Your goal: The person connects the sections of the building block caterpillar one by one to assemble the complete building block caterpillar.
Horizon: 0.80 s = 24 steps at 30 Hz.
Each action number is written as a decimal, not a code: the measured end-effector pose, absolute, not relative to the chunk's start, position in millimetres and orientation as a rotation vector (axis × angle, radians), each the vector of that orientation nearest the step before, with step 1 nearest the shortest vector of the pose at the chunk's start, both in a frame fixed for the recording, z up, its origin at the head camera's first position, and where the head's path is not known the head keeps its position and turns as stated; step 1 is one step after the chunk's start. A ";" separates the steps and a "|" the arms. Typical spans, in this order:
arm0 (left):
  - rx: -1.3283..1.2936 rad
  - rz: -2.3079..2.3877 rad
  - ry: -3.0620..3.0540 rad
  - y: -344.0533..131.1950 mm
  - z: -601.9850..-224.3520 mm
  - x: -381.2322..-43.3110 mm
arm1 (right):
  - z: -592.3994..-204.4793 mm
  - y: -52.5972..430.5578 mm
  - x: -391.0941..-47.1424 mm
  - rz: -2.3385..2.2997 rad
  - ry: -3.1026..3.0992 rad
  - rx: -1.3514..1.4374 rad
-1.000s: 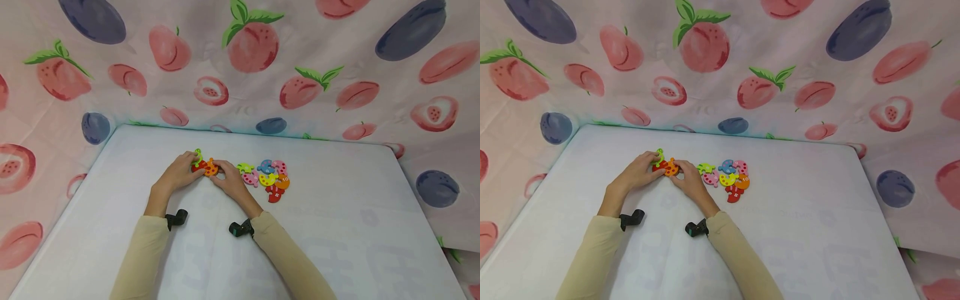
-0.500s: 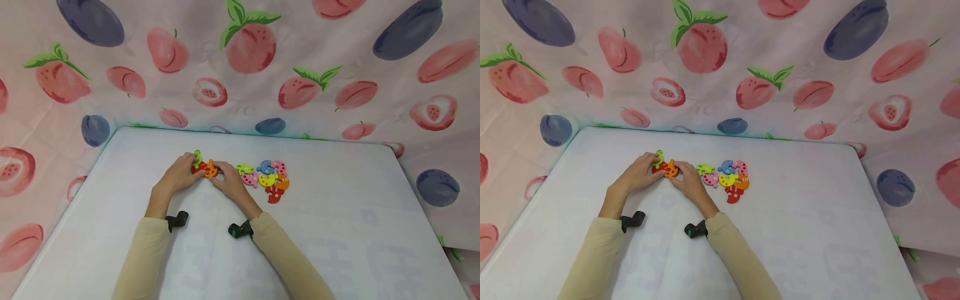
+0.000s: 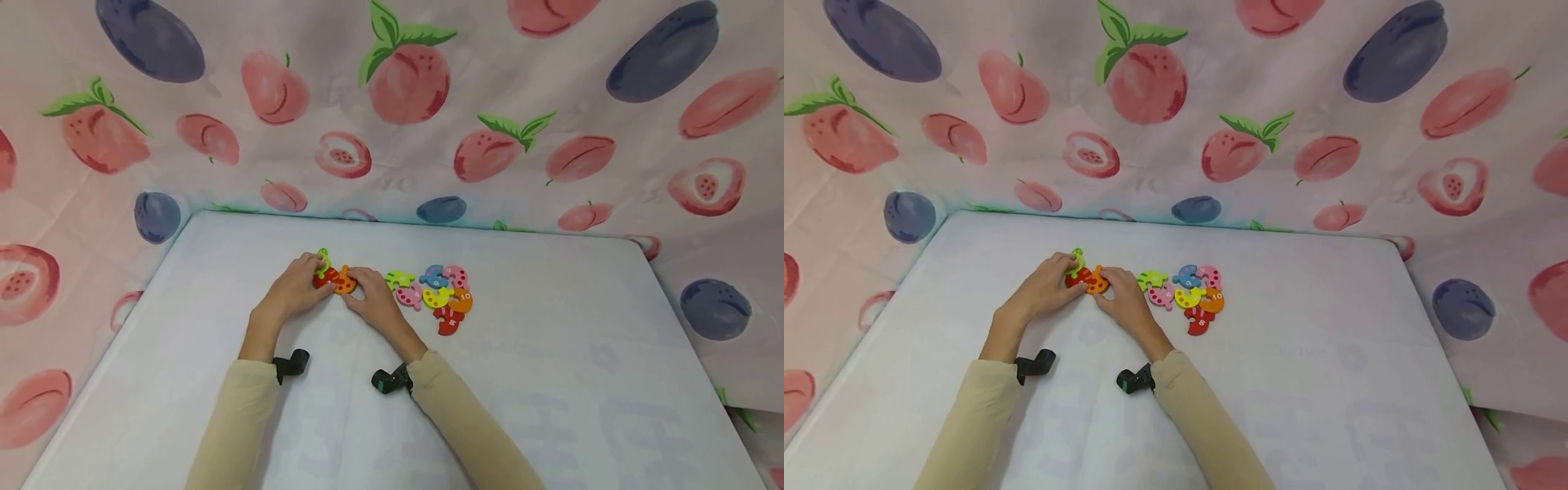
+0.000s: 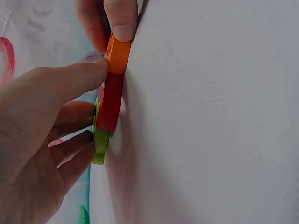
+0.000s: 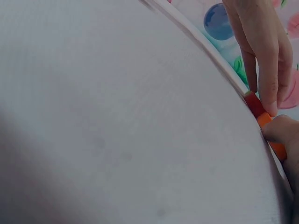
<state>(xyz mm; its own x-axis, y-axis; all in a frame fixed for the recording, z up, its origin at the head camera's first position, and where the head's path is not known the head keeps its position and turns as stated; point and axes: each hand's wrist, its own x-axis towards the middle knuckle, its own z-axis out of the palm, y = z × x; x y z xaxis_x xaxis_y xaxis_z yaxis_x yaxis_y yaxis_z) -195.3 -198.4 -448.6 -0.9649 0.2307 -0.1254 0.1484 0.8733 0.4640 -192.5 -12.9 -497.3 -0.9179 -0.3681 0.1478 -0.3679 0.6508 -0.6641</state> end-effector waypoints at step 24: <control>0.191 0.675 2.983 -170.1 -449.9 -179.1 | -478.1 80.6 -138.2 -1.158 3.036 -0.289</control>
